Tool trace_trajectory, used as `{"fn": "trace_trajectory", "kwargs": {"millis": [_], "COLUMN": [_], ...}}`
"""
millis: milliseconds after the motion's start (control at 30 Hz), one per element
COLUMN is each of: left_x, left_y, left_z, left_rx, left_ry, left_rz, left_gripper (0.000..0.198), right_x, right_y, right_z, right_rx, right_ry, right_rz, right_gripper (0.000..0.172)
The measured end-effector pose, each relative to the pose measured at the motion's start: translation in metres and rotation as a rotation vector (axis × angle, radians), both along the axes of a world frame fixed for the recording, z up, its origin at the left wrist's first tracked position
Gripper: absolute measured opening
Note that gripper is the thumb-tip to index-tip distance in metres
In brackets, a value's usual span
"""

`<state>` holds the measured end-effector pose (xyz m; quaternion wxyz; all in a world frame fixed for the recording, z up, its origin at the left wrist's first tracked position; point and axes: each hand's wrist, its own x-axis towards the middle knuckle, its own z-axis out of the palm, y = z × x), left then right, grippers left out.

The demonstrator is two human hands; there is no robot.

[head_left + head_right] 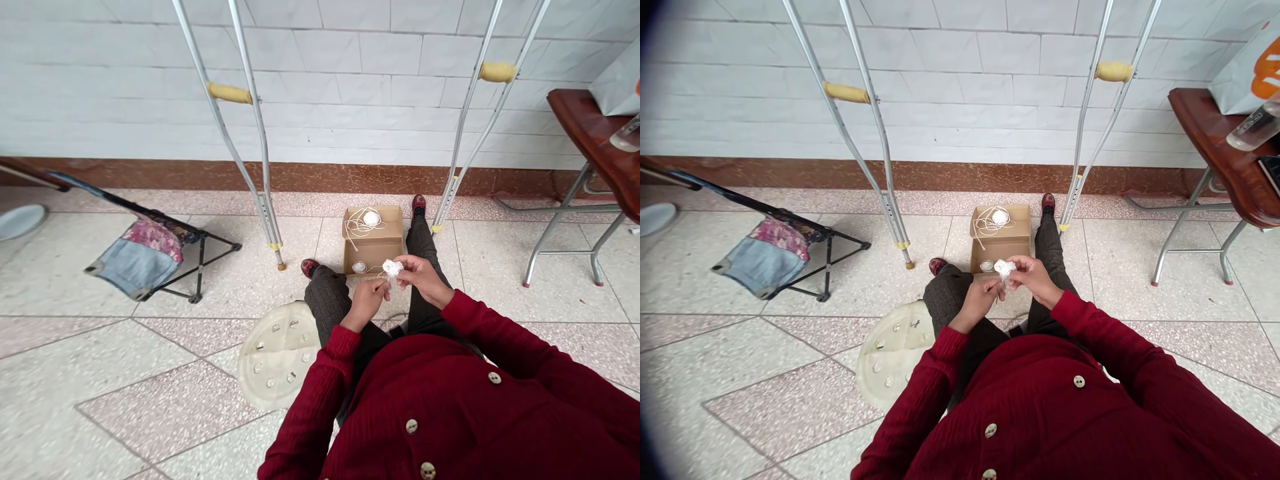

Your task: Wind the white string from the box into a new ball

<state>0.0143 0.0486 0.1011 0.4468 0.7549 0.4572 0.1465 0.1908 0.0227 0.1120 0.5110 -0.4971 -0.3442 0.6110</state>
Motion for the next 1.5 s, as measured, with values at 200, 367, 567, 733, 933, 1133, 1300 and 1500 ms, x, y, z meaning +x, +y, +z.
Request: {"fn": "trace_trajectory", "kwargs": {"millis": [200, 367, 567, 733, 933, 1133, 1300, 1500], "left_x": [-0.002, -0.004, -0.004, 0.0, -0.012, -0.009, 0.008, 0.003], "left_y": [-0.027, 0.002, 0.013, -0.027, -0.025, -0.012, -0.032, -0.042], "left_z": [0.015, 0.044, 0.015, -0.002, 0.019, 0.022, 0.011, 0.026], "left_rx": [0.353, 0.58, 0.232, 0.207, 0.352, 0.187, 0.078, 0.223], "left_ry": [0.172, 0.103, 0.002, 0.08, 0.05, -0.102, -0.099, -0.013], "left_rz": [-0.298, -0.272, -0.184, -0.257, -0.251, -0.167, -0.161, -0.27], "left_gripper": [0.03, 0.025, 0.034, 0.036, 0.029, 0.032, 0.034, 0.034], "right_x": [0.015, -0.006, -0.005, 0.022, 0.007, -0.001, 0.021, 0.026], "right_y": [0.014, -0.02, -0.035, 0.003, -0.02, -0.052, -0.023, -0.01], "right_z": [-0.033, -0.028, 0.015, -0.001, -0.037, 0.007, 0.029, -0.016], "right_rx": [-0.02, 0.07, -0.032, -0.041, 0.0, -0.102, -0.085, -0.034], "right_ry": [-0.297, -0.425, 0.011, -0.15, -0.402, 0.033, 0.057, -0.291], "right_rz": [-0.055, 0.152, 0.2, -0.154, 0.144, 0.369, 0.125, 0.024], "right_gripper": [0.027, 0.022, 0.032, 0.029, 0.018, 0.031, 0.031, 0.026]}}
